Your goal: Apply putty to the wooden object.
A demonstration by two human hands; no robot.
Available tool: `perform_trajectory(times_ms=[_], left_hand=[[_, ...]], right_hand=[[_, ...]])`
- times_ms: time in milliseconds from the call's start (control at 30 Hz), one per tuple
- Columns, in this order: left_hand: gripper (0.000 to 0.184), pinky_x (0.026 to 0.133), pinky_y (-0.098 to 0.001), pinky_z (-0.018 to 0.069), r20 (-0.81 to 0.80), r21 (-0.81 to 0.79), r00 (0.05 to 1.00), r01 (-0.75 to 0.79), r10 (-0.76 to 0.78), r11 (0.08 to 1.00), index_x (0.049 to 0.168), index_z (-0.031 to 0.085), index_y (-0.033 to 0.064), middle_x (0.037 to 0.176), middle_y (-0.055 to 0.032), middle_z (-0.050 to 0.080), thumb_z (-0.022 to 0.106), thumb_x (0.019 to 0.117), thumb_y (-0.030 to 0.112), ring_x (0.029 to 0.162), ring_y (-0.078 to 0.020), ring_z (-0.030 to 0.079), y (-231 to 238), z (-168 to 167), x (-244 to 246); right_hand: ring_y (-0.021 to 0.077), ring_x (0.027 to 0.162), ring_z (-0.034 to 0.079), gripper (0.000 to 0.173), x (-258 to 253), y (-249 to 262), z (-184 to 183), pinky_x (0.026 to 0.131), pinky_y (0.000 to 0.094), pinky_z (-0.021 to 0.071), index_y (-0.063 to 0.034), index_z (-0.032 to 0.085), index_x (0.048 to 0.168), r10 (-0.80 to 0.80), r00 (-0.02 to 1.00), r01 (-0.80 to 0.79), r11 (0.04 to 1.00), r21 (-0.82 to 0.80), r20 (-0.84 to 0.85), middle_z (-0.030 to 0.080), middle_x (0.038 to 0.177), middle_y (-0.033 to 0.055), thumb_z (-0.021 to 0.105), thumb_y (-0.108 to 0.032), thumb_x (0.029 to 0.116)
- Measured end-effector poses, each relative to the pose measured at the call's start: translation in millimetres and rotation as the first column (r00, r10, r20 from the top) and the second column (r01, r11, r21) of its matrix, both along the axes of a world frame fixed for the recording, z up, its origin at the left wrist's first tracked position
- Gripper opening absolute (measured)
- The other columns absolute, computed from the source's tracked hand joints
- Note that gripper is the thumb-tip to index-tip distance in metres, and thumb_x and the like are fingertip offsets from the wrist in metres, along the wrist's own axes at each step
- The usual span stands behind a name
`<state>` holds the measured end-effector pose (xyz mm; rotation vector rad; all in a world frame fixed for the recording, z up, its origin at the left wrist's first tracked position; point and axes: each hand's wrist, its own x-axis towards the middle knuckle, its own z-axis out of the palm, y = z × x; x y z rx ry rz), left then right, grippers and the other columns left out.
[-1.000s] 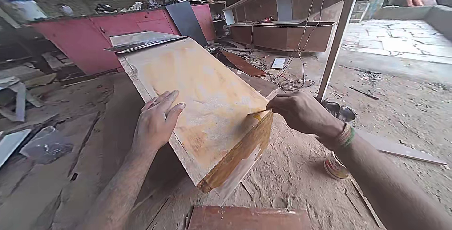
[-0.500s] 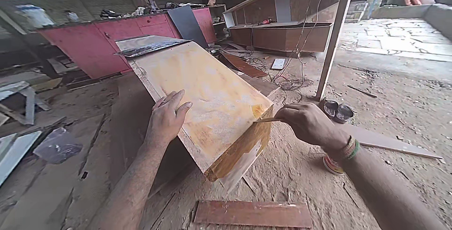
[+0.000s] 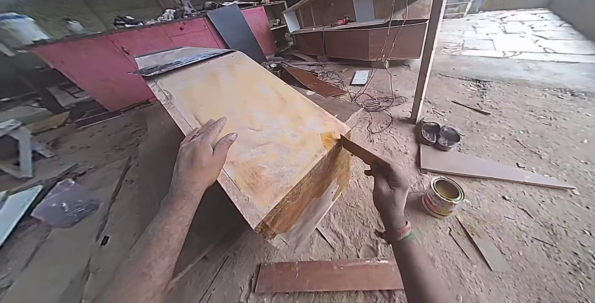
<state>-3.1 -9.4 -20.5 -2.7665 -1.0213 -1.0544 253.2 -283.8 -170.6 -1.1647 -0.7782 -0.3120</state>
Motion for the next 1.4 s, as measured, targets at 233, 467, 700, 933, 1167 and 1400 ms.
perform_trajectory(times_ms=[233, 467, 700, 933, 1167, 1400], left_hand=[[0.063, 0.123, -0.0522, 0.0276, -0.025, 0.003, 0.999, -0.026, 0.026, 1.000, 0.148, 0.054, 0.0087, 0.150, -0.0163, 0.054, 0.043, 0.1048, 0.053, 0.145, -0.0327, 0.045, 0.4, 1.2, -0.2], [0.066, 0.121, -0.0554, 0.0302, -0.037, -0.001, 0.998, -0.045, 0.045, 0.999, 0.150, 0.052, 0.0097, 0.150, -0.0173, 0.054, 0.045, 0.1033, 0.057, 0.144, -0.0353, 0.046, 0.0, 1.3, -0.6], [0.069, 0.122, -0.0545, 0.0285, -0.058, -0.017, 0.997, -0.061, 0.060, 0.998, 0.152, 0.050, 0.0114, 0.152, -0.0155, 0.052, 0.044, 0.1026, 0.059, 0.146, -0.0351, 0.044, 0.2, 2.8, -2.1], [0.074, 0.122, -0.0558, 0.0287, -0.048, -0.004, 0.998, -0.040, 0.040, 0.999, 0.152, 0.050, 0.0111, 0.152, -0.0164, 0.053, 0.041, 0.1005, 0.064, 0.145, -0.0357, 0.045, 2.6, 2.0, -1.0], [0.074, 0.120, -0.0586, 0.0303, -0.062, -0.018, 0.995, -0.075, 0.074, 0.997, 0.152, 0.051, 0.0153, 0.152, -0.0146, 0.053, 0.040, 0.0997, 0.067, 0.145, -0.0358, 0.045, 2.9, 0.9, -2.0], [0.074, 0.119, -0.0579, 0.0322, -0.070, -0.002, 0.994, -0.087, 0.086, 0.996, 0.152, 0.051, 0.0173, 0.151, -0.0140, 0.054, 0.040, 0.0993, 0.068, 0.143, -0.0349, 0.047, 5.6, 0.7, -3.0]], right_hand=[[0.0128, 0.101, 0.074, 0.026, -37.9, 16.4, -28.4, 0.087, 0.0279, 0.0623, -0.0004, 0.076, 0.111, -0.099, 0.986, 0.088, 0.992, 0.085, 0.135, 0.076, 0.114, 0.0106, 0.055, 0.001, 0.0969], [0.0203, 0.108, 0.073, 0.026, -49.0, 5.7, -40.4, 0.090, 0.0340, 0.0632, -0.0058, 0.075, 0.108, 0.017, 0.959, -0.042, 0.996, 0.082, 0.281, 0.075, 0.117, 0.0121, 0.053, 0.000, 0.0969], [0.0111, 0.092, 0.074, 0.025, -26.4, -0.6, -43.1, 0.083, 0.0296, 0.0630, -0.0023, 0.075, 0.114, -0.002, 0.998, -0.001, 0.998, 0.057, 0.066, 0.077, 0.106, 0.0075, 0.054, -0.002, 0.0994], [0.0044, 0.082, 0.072, 0.024, -6.1, 19.8, -19.1, 0.076, 0.0234, 0.0611, 0.0036, 0.075, 0.107, -0.122, 0.974, 0.126, 0.992, 0.009, -0.189, 0.077, 0.094, 0.0070, 0.054, -0.001, 0.0953], [0.0097, 0.092, 0.074, 0.026, -35.2, 25.7, -34.8, 0.082, 0.0247, 0.0614, 0.0027, 0.076, 0.112, -0.195, 0.981, 0.195, 0.981, 0.020, 0.020, 0.077, 0.107, 0.0121, 0.056, 0.001, 0.0941], [0.0178, 0.104, 0.074, 0.027, -75.8, 17.0, -67.1, 0.087, 0.0317, 0.0637, -0.0027, 0.075, 0.111, -0.067, 0.984, 0.056, 0.996, 0.071, 0.164, 0.075, 0.117, 0.0136, 0.054, -0.001, 0.0948]])
